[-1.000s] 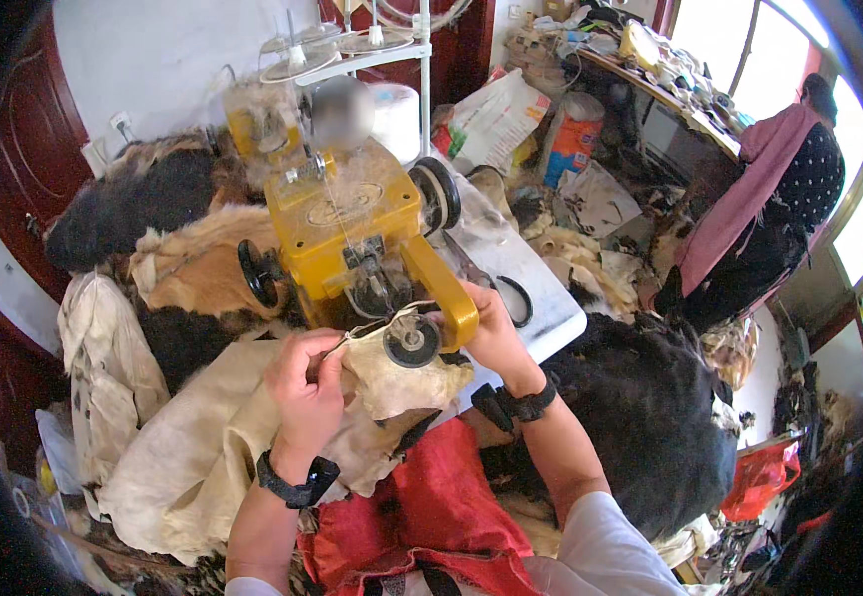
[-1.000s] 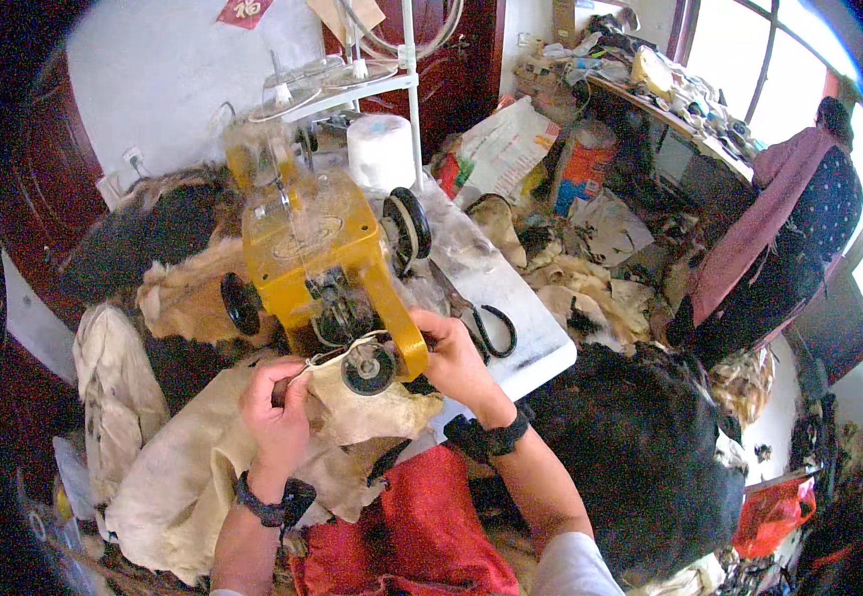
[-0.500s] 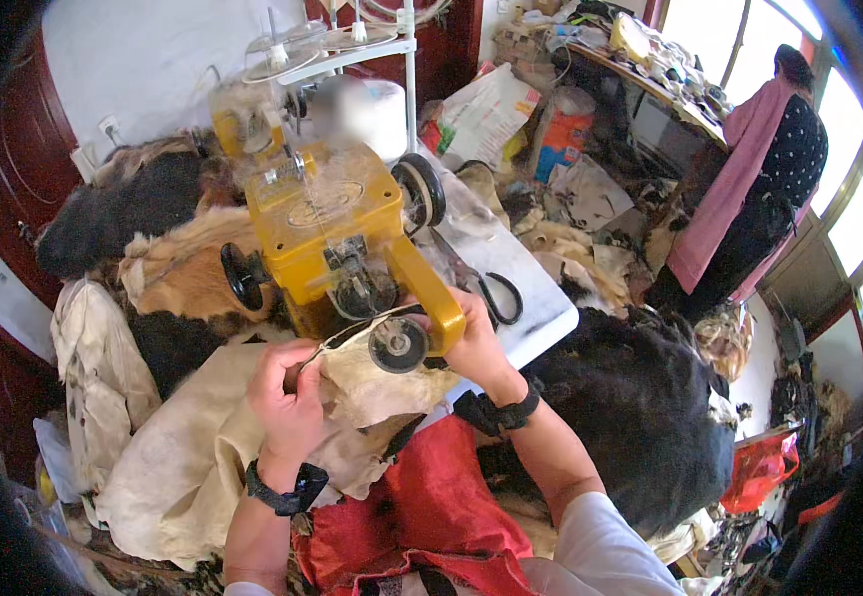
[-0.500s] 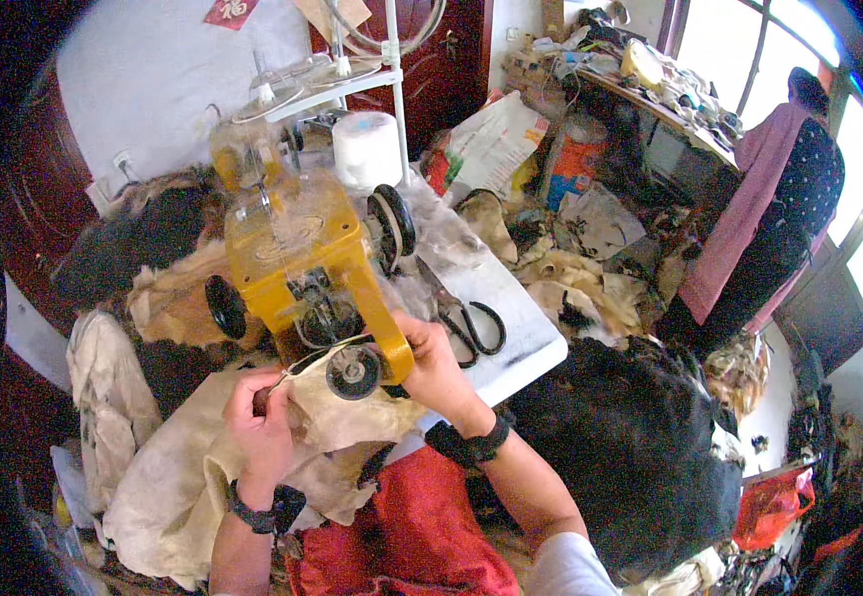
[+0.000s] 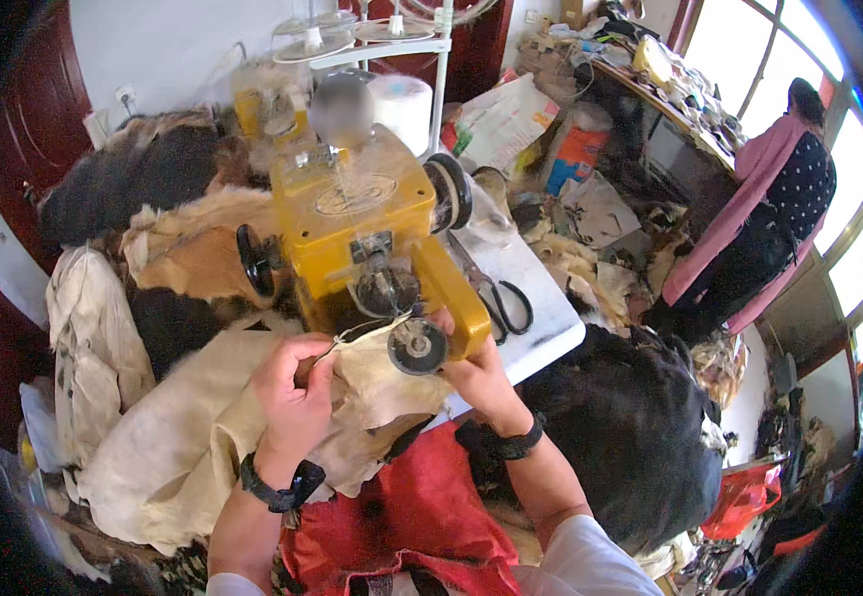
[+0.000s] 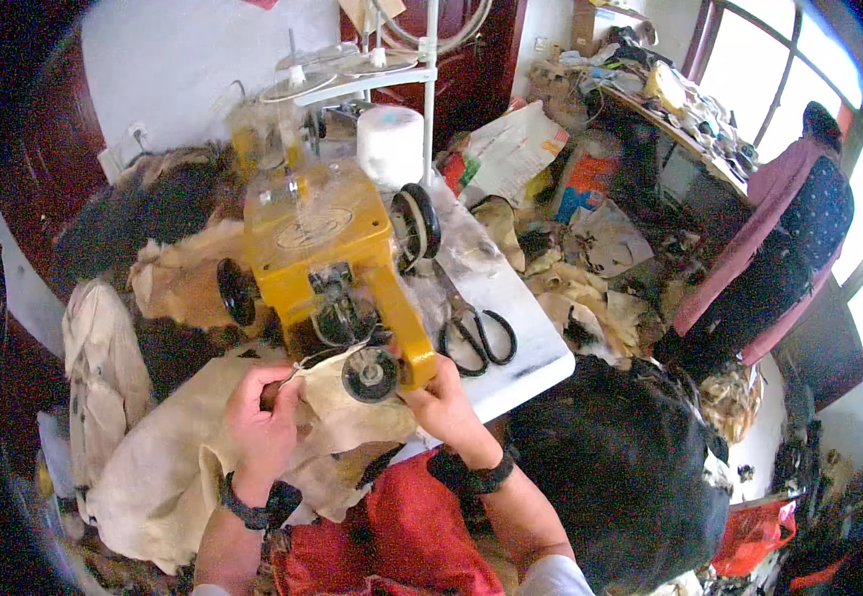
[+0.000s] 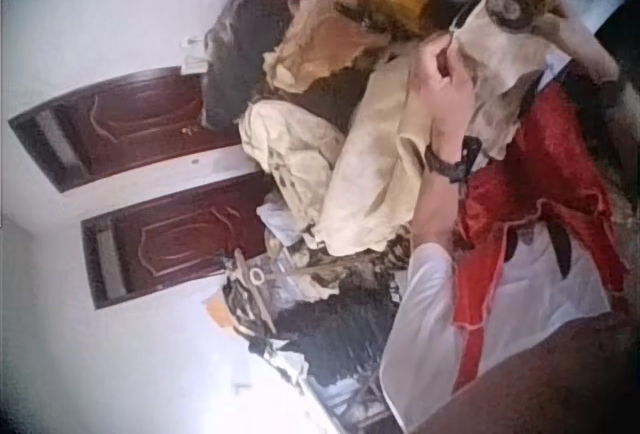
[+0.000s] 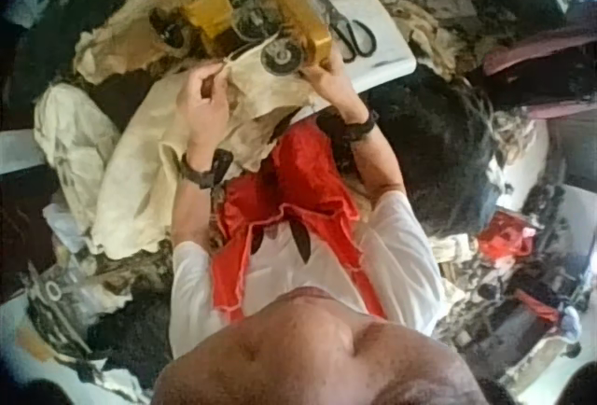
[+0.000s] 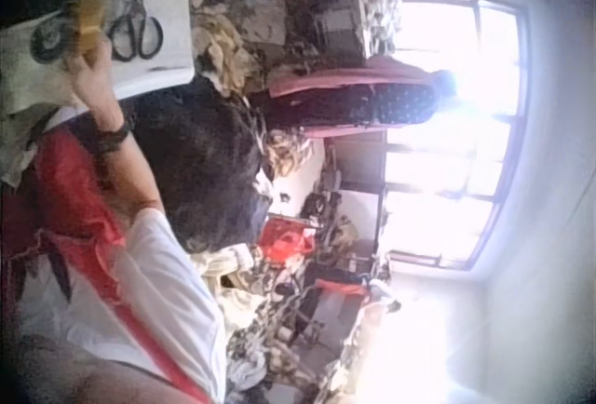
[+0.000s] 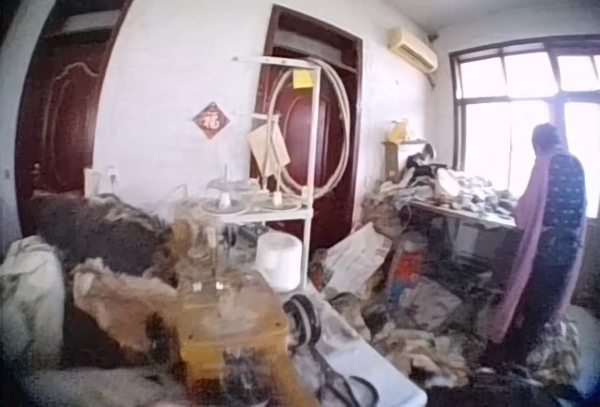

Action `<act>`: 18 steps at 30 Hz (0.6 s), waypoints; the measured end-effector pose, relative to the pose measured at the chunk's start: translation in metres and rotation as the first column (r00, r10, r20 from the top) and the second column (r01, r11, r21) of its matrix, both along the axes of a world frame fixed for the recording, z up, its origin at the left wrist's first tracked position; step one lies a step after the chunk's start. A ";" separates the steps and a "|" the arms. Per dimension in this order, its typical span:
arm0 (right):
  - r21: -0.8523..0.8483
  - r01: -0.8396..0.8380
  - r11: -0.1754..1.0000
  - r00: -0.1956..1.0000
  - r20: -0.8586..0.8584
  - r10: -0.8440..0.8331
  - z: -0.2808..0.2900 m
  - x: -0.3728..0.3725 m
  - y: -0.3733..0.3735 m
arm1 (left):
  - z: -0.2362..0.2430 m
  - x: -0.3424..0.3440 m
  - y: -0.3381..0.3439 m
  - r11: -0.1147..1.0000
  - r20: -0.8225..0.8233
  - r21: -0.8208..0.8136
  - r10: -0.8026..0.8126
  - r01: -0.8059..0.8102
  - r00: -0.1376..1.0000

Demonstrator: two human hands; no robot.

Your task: The recorder is sorting, trimming, and stitching animal pelts using a specialized sewing machine in a leather workshop.

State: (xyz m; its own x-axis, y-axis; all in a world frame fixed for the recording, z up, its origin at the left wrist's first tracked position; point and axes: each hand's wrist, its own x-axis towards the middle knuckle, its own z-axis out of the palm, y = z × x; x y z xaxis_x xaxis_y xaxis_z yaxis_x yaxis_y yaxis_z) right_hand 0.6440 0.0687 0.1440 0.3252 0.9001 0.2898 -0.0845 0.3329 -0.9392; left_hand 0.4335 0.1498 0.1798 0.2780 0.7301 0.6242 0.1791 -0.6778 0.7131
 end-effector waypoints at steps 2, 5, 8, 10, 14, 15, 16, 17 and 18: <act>-0.078 -0.049 0.996 0.992 -0.124 0.039 0.001 -0.007 -0.008 | 0.003 -0.007 -0.007 0.999 -0.013 -0.052 0.017 -0.018 1.000; -0.229 -0.024 0.973 0.962 0.260 0.085 0.007 -0.018 -0.016 | -0.003 -0.024 -0.008 0.999 -0.074 -0.030 0.035 -0.037 0.997; -0.323 0.018 0.946 0.967 0.247 0.065 0.000 -0.033 -0.025 | 0.001 -0.030 -0.017 1.000 -0.116 0.022 -0.015 0.018 0.993; -0.227 -0.022 0.974 0.994 0.103 0.046 0.010 -0.036 -0.033 | 0.003 -0.032 -0.019 0.997 -0.110 0.013 -0.076 0.078 0.991; -0.100 0.012 0.995 0.983 0.183 0.006 0.016 -0.032 -0.029 | -0.003 -0.037 -0.014 0.985 -0.152 0.118 -0.110 0.129 0.982; -0.154 -0.011 0.988 0.997 0.070 0.022 0.014 -0.035 -0.025 | -0.003 -0.037 -0.013 0.980 -0.157 0.154 -0.106 0.130 0.982; -0.208 -0.044 0.977 0.998 -0.043 0.035 0.011 -0.036 -0.023 | -0.004 -0.037 -0.013 0.979 -0.154 0.154 -0.111 0.135 0.982; -0.249 -0.038 0.968 0.989 -0.148 0.000 0.007 -0.037 -0.022 | -0.004 -0.037 -0.013 0.972 -0.169 0.179 -0.122 0.152 0.978; -0.250 -0.035 0.968 0.990 -0.144 -0.002 0.004 -0.036 -0.022 | -0.004 -0.036 -0.012 0.965 -0.183 0.204 -0.130 0.167 0.974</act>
